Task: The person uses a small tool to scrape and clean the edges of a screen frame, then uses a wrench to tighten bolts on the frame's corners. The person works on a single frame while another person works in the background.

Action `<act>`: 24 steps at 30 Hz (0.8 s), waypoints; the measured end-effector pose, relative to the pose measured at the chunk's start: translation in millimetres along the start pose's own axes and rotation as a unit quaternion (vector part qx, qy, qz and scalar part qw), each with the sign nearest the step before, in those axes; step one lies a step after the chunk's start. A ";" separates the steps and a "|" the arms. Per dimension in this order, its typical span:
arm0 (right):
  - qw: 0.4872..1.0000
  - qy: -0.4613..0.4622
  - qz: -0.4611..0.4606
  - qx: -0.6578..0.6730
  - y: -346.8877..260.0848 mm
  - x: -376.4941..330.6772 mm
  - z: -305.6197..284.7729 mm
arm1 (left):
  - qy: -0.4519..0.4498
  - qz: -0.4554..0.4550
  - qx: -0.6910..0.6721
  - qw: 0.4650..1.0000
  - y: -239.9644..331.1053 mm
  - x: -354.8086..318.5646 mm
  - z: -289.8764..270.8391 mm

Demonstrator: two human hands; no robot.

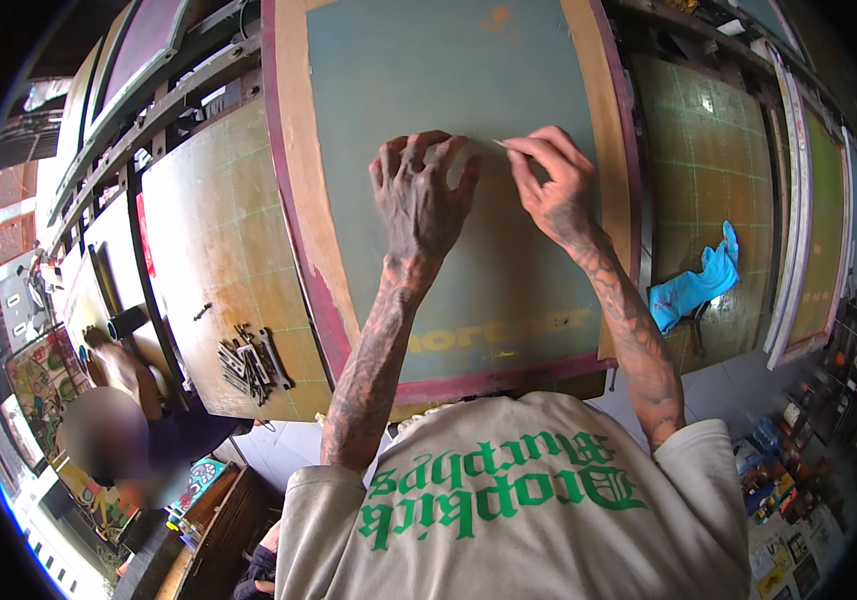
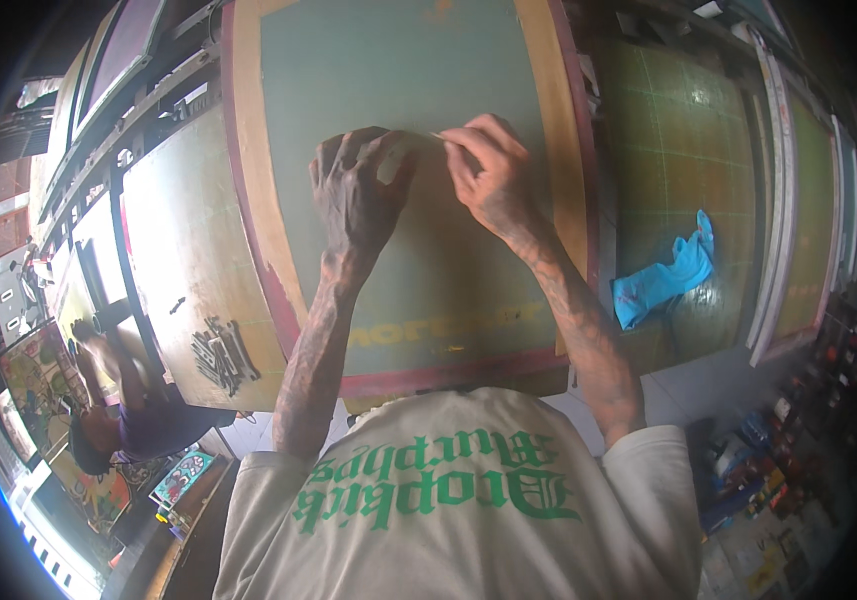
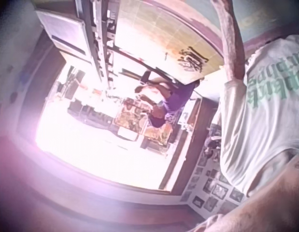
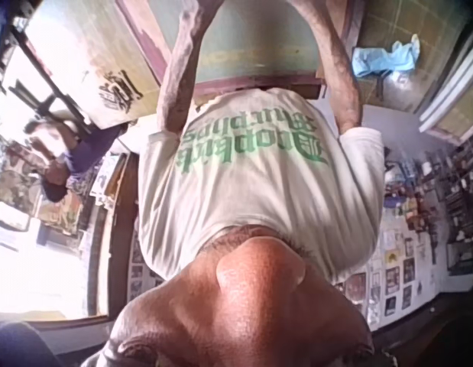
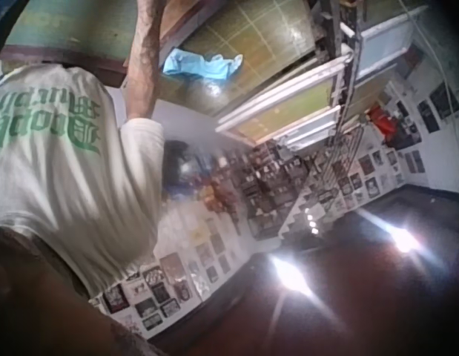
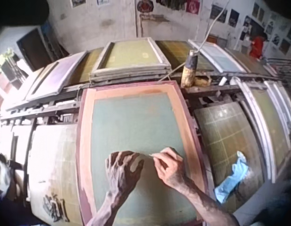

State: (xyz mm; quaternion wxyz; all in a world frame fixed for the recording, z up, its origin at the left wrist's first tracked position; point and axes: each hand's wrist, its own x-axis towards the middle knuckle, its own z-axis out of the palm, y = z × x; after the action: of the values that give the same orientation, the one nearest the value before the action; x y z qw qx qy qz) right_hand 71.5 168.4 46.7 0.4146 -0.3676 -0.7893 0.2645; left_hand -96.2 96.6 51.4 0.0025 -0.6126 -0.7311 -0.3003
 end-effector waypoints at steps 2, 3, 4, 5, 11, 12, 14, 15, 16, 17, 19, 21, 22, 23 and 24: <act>0.999 0.037 0.023 -0.001 5.2 -11.6 -15.4 | -0.026 0.006 -0.003 1.000 0.6 4.0 4.2; 0.997 0.062 0.050 0.001 6.5 -20.5 -20.9 | -0.039 0.009 -0.003 0.999 1.1 6.1 4.5; 0.995 0.075 0.068 -0.004 5.5 -30.8 -30.9 | -0.037 0.014 0.002 0.999 2.5 7.6 3.9; 0.992 0.089 0.087 -0.011 0.1 -39.8 -41.8 | -0.052 0.012 0.012 0.999 3.5 9.2 4.6; 0.976 0.135 0.161 -0.063 -5.2 -112.1 -87.2 | -0.125 0.045 0.092 0.987 17.0 25.3 1.9; 0.972 0.134 0.180 -0.064 -9.1 -121.3 -92.7 | -0.141 0.050 0.116 0.982 19.7 28.7 2.4; 0.965 0.133 0.218 -0.064 -15.7 -138.1 -100.5 | -0.169 0.062 0.165 0.970 22.9 32.1 7.4; 0.965 0.136 0.215 -0.067 -19.0 -143.9 -102.7 | -0.174 0.073 0.188 0.964 24.9 32.7 10.4; 0.965 0.139 0.211 -0.070 -22.5 -148.6 -104.6 | -0.179 0.084 0.211 0.957 26.5 32.4 13.7; 0.965 0.142 0.209 -0.073 -24.2 -153.2 -105.3 | -0.183 0.094 0.234 0.950 24.3 31.4 20.7; 0.965 0.144 0.200 -0.088 -31.3 -159.5 -107.1 | -0.167 0.108 0.205 0.958 13.9 29.2 32.1; 0.965 0.153 0.192 -0.092 -37.7 -162.9 -103.5 | -0.139 0.093 0.189 0.968 7.9 25.8 36.8; 0.965 0.165 0.187 -0.086 -37.2 -166.6 -98.6 | -0.115 0.085 0.170 0.975 4.0 23.9 36.5; 0.964 0.168 0.184 -0.091 -38.2 -170.2 -95.6 | -0.115 0.079 0.152 0.978 4.0 22.6 34.7; 0.964 0.171 0.180 -0.095 -39.8 -173.3 -92.9 | -0.115 0.073 0.135 0.981 3.4 21.3 32.8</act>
State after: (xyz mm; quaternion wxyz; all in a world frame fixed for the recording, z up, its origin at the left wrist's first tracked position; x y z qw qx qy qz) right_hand 202.9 16.8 43.7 0.4519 -0.5813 -0.6489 0.1917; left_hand -86.5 130.4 33.9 0.0228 -0.6886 -0.7139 -0.1250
